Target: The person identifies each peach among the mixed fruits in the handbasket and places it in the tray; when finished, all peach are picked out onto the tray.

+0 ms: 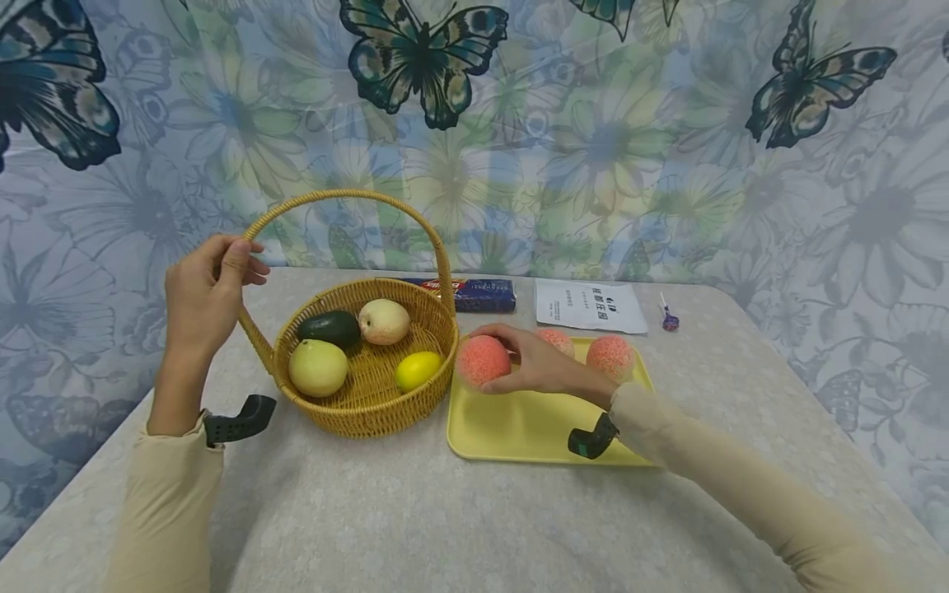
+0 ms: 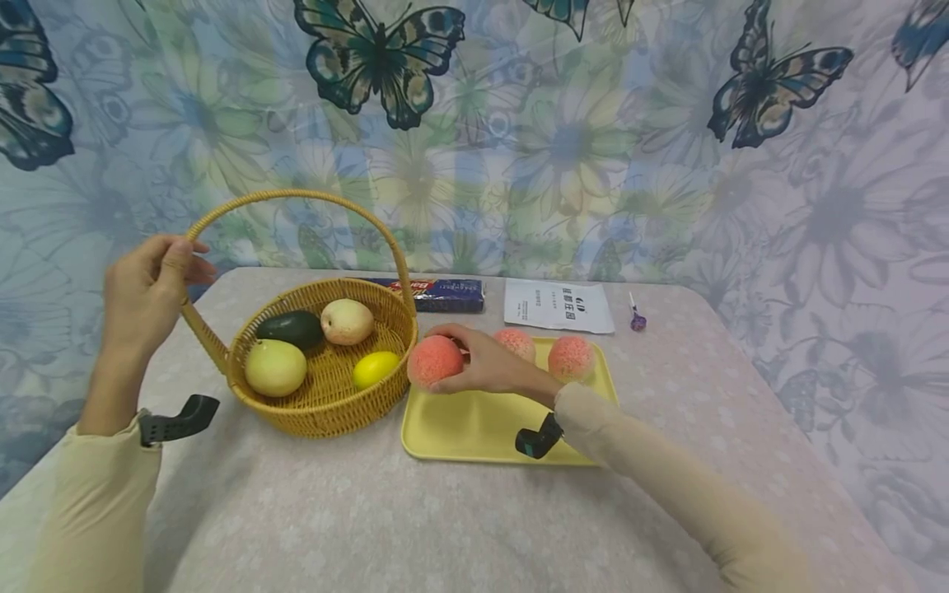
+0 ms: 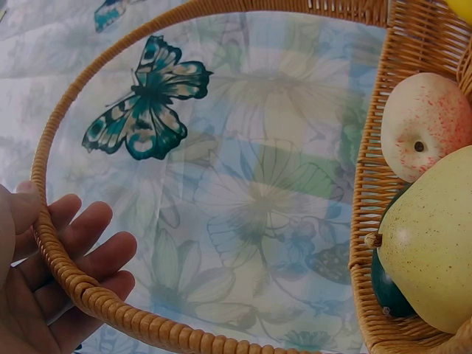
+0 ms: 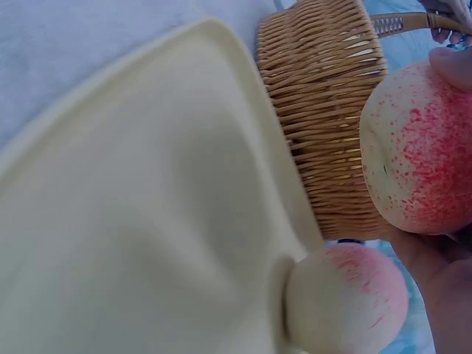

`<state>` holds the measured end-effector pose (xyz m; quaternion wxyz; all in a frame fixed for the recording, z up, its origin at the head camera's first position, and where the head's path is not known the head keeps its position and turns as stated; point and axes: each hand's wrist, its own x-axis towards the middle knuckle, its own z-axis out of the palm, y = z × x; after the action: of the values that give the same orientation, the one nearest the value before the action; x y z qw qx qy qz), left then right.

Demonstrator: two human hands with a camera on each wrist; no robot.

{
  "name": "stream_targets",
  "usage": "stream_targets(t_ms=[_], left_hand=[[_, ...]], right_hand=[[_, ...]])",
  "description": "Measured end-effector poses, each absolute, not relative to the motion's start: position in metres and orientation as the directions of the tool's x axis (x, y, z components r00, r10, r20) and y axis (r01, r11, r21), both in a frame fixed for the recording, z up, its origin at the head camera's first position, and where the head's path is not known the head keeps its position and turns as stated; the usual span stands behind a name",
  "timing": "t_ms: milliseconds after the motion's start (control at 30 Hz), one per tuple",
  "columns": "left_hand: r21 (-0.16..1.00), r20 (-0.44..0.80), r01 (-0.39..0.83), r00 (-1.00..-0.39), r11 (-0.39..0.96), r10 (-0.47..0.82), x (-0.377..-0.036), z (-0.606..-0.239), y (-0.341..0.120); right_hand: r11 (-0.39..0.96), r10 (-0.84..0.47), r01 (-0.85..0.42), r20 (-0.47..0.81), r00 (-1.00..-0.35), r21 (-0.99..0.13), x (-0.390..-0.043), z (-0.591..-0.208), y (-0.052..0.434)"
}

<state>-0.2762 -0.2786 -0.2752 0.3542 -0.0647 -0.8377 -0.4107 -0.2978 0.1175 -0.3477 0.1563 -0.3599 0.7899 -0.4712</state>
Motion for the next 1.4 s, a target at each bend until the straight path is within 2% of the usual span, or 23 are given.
stream_targets(t_ms=[267,833,1133,1400], left_hand=[[0.642,0.644,0.396,-0.743,0.657,-0.183,-0.275,-0.275,-0.279],[0.64,0.652,0.406,-0.737,0.652,-0.18,-0.276,-0.275,-0.278],[0.633,0.658,0.411,-0.733,0.656,-0.176,-0.278,-0.275,-0.277],[0.633,0.653,0.399,-0.736,0.664,-0.181,-0.275,-0.276,-0.278]], right_hand=[[0.311,-0.746,-0.448,0.077,-0.661,-0.838,-0.29,-0.366,0.135],[0.309,-0.749,-0.4,0.038,-0.661,-0.863,-0.286,-0.392,0.146],[0.289,-0.737,-0.364,0.037,-0.675,-0.886,-0.279,-0.397,0.147],[0.327,-0.716,-0.328,-0.006,-0.698,-0.886,-0.276,-0.398,0.144]])
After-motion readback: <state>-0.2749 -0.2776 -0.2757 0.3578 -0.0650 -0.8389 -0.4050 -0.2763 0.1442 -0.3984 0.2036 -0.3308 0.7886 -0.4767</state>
